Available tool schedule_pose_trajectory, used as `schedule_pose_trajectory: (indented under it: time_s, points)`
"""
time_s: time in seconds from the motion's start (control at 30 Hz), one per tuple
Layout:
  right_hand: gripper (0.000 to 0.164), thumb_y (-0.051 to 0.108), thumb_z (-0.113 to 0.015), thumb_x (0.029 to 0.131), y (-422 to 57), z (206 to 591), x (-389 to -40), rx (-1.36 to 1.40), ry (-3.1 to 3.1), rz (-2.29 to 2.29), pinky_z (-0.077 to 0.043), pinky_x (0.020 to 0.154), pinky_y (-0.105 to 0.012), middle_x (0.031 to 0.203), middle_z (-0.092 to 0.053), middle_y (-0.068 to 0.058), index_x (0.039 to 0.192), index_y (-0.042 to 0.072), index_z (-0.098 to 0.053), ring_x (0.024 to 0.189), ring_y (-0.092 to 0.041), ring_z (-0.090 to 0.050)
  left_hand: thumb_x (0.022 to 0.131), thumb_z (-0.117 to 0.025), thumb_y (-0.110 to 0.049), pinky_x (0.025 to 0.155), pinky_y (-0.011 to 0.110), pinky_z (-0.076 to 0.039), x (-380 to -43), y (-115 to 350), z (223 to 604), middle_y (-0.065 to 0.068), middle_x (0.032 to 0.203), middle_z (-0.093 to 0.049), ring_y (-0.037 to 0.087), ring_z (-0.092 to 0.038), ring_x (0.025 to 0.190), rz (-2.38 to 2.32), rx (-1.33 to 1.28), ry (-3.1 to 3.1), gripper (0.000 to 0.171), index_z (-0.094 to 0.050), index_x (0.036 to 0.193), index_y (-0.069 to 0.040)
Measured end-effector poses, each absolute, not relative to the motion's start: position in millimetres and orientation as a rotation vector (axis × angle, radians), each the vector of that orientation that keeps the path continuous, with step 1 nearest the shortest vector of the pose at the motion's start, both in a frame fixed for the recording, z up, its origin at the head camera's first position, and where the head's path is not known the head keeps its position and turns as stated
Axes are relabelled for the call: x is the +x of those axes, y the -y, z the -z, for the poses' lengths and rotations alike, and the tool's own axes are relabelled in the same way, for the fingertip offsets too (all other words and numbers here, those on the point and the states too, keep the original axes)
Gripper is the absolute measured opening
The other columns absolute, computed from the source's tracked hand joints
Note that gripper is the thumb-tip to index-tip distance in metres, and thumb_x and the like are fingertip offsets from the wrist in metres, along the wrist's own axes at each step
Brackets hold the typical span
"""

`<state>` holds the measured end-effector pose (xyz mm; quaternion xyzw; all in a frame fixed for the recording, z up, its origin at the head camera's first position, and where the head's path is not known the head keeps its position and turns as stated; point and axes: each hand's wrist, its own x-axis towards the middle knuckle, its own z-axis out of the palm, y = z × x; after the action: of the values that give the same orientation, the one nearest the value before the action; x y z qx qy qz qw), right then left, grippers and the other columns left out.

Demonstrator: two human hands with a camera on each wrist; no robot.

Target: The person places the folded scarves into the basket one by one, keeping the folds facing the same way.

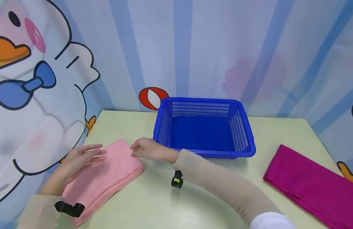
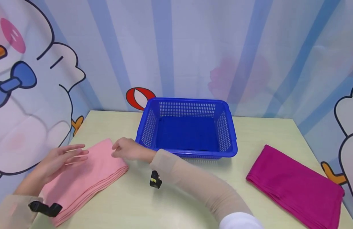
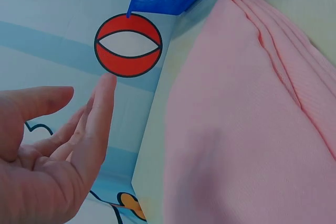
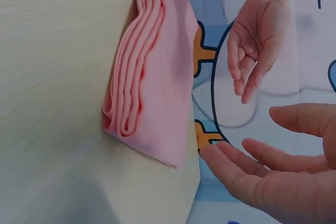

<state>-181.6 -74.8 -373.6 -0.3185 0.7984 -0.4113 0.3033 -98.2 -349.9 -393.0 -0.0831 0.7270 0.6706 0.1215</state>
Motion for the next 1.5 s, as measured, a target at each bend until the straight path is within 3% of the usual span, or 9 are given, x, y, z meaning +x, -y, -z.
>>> schedule_pose_trajectory:
  time_s: [0.07,0.2,0.4,0.53,0.73,0.93,1.03,1.27,1.5]
  points:
    - [0.038,0.014,-0.059,0.102,79,377,-179,-0.835,-2.167,1.065,-0.051,0.093,-0.025,0.129,-0.063,-0.011,0.137,-0.001,-0.057,0.116,-0.02,-0.06,0.102,-0.06,-0.02,0.088,0.028,-0.055,-94,354,393,0.004,0.113,-0.071,0.014,-0.071,0.1,-1.97,-0.249,-2.119,0.061,-0.034,0.147,0.011]
    - [0.041,0.011,-0.055,0.103,87,386,-175,-0.839,-2.248,1.032,-0.05,0.087,-0.023,0.133,-0.061,-0.015,0.142,-0.002,-0.052,0.09,-0.015,-0.062,0.102,-0.06,-0.022,0.087,0.026,-0.055,-86,363,396,0.003,0.11,-0.073,0.015,-0.071,0.098,-1.945,-0.286,-2.139,0.055,-0.041,0.144,0.007]
    - [0.042,0.007,-0.05,0.104,93,403,-173,-0.791,-2.321,1.037,-0.045,0.061,-0.022,0.139,-0.052,-0.018,0.145,-0.004,-0.047,0.055,-0.01,-0.042,0.102,-0.06,-0.024,0.086,0.024,-0.055,-75,373,402,0.002,0.111,-0.073,0.013,-0.071,0.098,-1.865,-0.339,-2.195,0.059,-0.038,0.146,0.008]
    - [0.044,0.006,-0.05,0.102,92,412,-175,-0.785,-2.361,1.015,-0.044,0.062,-0.022,0.14,-0.05,-0.021,0.144,-0.005,-0.046,0.066,-0.013,-0.044,0.101,-0.062,-0.028,0.083,0.022,-0.056,-68,376,405,-0.001,0.108,-0.074,0.012,-0.072,0.095,-1.831,-0.432,-2.222,0.062,-0.038,0.147,0.006]
    - [0.042,0.005,-0.051,0.101,92,419,-175,-0.805,-2.407,0.985,-0.044,0.08,-0.023,0.142,-0.049,-0.021,0.141,-0.008,-0.049,0.098,-0.02,-0.05,0.1,-0.064,-0.023,0.081,0.023,-0.057,-56,383,409,-0.003,0.1,-0.075,0.014,-0.073,0.091,-1.904,-0.503,-2.2,0.029,-0.058,0.127,-0.012]
    - [0.039,0.005,-0.05,0.101,98,428,-177,-0.744,-2.409,1.019,-0.043,0.093,-0.026,0.144,-0.047,-0.02,0.138,-0.006,-0.053,0.112,-0.022,-0.049,0.102,-0.06,-0.026,0.081,0.024,-0.057,-45,385,413,-0.003,0.102,-0.075,0.012,-0.072,0.09,-1.762,-0.528,-2.315,0.065,-0.033,0.145,0.015]
    - [0.039,0.004,-0.049,0.1,102,433,-177,-0.732,-2.411,1.023,-0.043,0.095,-0.026,0.142,-0.048,-0.02,0.137,-0.007,-0.053,0.116,-0.022,-0.049,0.103,-0.058,-0.028,0.08,0.023,-0.057,-41,388,415,-0.001,0.103,-0.075,0.011,-0.072,0.09,-1.704,-0.562,-2.343,0.069,-0.028,0.147,0.017]
    - [0.024,0.001,-0.049,0.1,111,443,-180,-0.758,-2.464,0.995,-0.044,0.095,-0.026,0.142,-0.052,-0.019,0.099,-0.012,-0.069,0.127,-0.026,-0.047,0.104,-0.055,-0.025,0.077,0.023,-0.057,-32,397,417,0.003,0.096,-0.076,0.01,-0.073,0.084,-1.634,-0.7,-2.338,0.065,-0.029,0.146,0.018]
    - [0.032,0.004,-0.046,0.103,117,448,-181,-0.728,-2.46,1.025,-0.047,0.091,-0.027,0.137,-0.053,-0.023,0.129,-0.01,-0.059,0.121,-0.027,-0.05,0.104,-0.054,-0.019,0.075,0.033,-0.06,-25,406,425,0.004,0.089,-0.073,0.015,-0.073,0.078,-1.676,-0.859,-2.27,0.059,-0.031,0.142,0.019]
